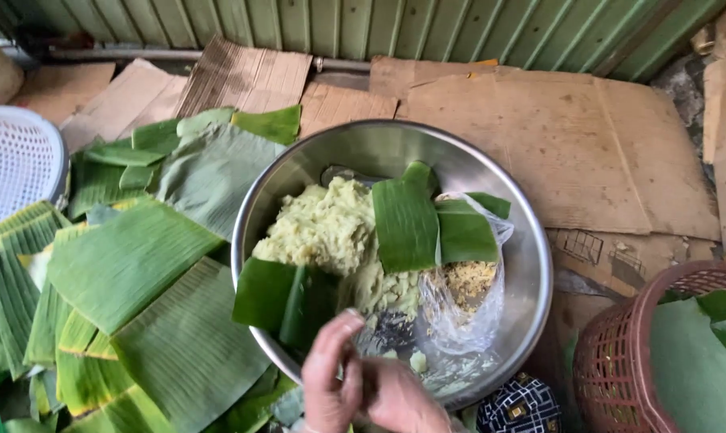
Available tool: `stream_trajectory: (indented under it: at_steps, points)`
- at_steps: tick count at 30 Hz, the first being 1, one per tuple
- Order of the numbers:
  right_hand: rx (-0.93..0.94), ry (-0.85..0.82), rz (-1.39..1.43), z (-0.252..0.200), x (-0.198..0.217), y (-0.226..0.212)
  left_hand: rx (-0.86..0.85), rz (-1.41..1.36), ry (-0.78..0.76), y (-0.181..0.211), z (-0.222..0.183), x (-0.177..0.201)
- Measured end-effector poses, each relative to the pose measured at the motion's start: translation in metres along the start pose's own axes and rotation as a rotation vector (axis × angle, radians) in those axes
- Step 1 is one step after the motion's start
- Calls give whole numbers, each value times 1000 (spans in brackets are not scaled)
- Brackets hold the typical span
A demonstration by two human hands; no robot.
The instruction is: Wrapping portions of a green food mixture into banana leaves to create individual cakes.
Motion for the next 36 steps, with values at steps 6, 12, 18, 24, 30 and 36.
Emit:
stream_trajectory:
  at_steps: [6, 12, 18, 24, 30, 36]
  points:
    - [196, 209, -44, -14, 1, 44, 667, -99, -125, -62, 2, -8]
    - [-21, 722, 444, -25, 51, 2, 1264, -874, -56, -53, 5, -21]
    - [216, 181, 10, 7, 3, -37, 1133, -1390, -105, -44, 6, -27]
    - [40, 468, -490, 5, 5, 15, 1276, -1215, -3, -69, -9, -34]
    - [-53, 339, -294, -8, 39, -34, 1234, -1162, 116, -67, -10, -26]
    - [166, 627, -342, -11, 44, -41, 1164, -1151, -465, -40, -9, -34]
Point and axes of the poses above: each hand's wrist, its own z-axis towards the middle knuckle, its own x-axis out of the back of the hand, y = z × x, the point moved 5 cm from there along z, towards the middle knuckle, and after that the axes turned 13 degrees about x, right-handed, at the moved point
